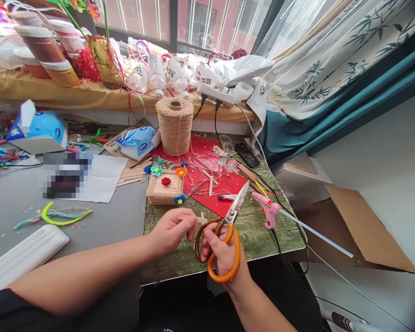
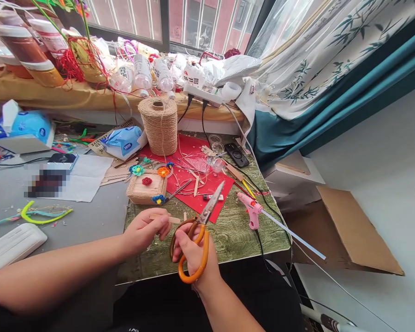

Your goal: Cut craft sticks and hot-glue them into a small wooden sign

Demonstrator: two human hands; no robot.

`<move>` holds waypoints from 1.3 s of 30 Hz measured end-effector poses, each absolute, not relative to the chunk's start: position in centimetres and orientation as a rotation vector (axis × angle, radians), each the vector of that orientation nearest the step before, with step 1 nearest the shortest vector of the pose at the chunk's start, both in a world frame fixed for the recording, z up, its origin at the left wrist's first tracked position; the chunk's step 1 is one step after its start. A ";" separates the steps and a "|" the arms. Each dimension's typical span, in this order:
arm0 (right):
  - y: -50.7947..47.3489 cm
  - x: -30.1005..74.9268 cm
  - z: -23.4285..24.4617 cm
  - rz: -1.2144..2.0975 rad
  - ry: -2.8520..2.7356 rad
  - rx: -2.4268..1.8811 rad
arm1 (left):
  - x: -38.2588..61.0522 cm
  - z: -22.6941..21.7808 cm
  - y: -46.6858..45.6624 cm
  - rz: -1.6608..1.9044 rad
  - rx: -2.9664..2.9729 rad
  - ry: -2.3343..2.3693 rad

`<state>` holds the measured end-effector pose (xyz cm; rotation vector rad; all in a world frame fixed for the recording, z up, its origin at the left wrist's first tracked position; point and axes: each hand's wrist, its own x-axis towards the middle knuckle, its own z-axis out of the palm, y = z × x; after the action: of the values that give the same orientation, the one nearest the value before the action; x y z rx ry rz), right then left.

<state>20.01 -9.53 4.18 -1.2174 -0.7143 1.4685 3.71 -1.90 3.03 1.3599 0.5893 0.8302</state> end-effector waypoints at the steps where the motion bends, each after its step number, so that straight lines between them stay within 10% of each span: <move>1: -9.7 20.0 4.1 1.522 -0.760 -1.226 | 3.6 3.0 -1.9 0.881 1.344 0.610; 39: -12.4 20.1 2.6 1.533 -1.413 -1.265 | 3.5 3.0 -1.9 1.050 1.450 0.713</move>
<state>20.11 -12.38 2.59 -1.2645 -1.4134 1.5334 3.53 -1.89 2.98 1.4501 0.7133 1.0497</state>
